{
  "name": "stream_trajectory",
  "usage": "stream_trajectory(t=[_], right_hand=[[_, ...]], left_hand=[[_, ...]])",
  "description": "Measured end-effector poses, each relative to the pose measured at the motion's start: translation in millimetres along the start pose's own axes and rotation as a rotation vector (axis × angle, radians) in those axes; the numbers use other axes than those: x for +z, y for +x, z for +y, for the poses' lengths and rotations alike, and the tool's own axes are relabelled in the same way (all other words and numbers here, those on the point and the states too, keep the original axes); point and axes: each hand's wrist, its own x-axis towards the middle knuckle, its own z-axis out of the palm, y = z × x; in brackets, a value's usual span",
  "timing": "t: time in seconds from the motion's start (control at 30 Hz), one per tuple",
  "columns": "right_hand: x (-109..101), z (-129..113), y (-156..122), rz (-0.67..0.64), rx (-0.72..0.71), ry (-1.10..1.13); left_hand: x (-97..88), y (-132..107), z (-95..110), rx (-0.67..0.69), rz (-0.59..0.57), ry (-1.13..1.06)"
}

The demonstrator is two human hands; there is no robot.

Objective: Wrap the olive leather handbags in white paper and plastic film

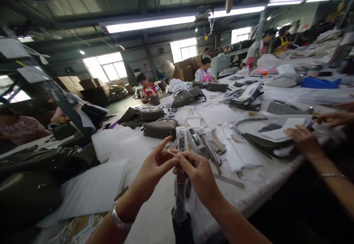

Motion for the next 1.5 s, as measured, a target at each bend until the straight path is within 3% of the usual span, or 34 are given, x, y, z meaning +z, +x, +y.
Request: stream_trajectory(t=[0.23,0.6,0.7,0.77,0.87,0.97,1.03,1.1,1.2,1.3,1.37,1.5], right_hand=[[-6,-7,2,0.082,-0.089,-0.271],[-12,2,-3,0.173,-0.236,-0.465],[-15,5,-2,0.229,-0.219,-0.380],[-16,5,0,0.221,-0.163,-0.205],[-21,2,-1,0.154,-0.061,0.112],[-35,-1,-9,0.156,0.002,0.193],[-50,3,-19,0.156,0.022,0.063],[-65,10,-30,0.132,0.041,-0.184],[-82,24,-44,0.108,0.077,-0.537],[-88,39,-50,0.091,0.110,-0.681],[-86,48,-49,0.044,0.128,-0.706],[-72,61,-41,-0.063,0.103,-0.732]], left_hand=[[5.5,1,-9,0.124,0.129,0.152],[7.1,5,-14,0.106,0.192,0.217],[10.7,3,-14,0.100,0.201,0.239],[12.5,1,-12,0.067,0.178,0.178],[11.6,-4,-8,-0.053,0.071,-0.089],[5.4,-11,-4,-0.138,-0.023,-0.357],[-1.2,-16,-7,-0.137,-0.067,-0.411],[-9.5,-21,-16,-0.146,-0.070,-0.311],[-25.5,-24,-37,-0.155,0.087,0.020],[-42.2,-25,-61,-0.153,0.229,0.257],[-49.4,-24,-75,-0.193,0.181,0.323],[-48.7,-21,-94,-0.291,-0.051,0.328]])
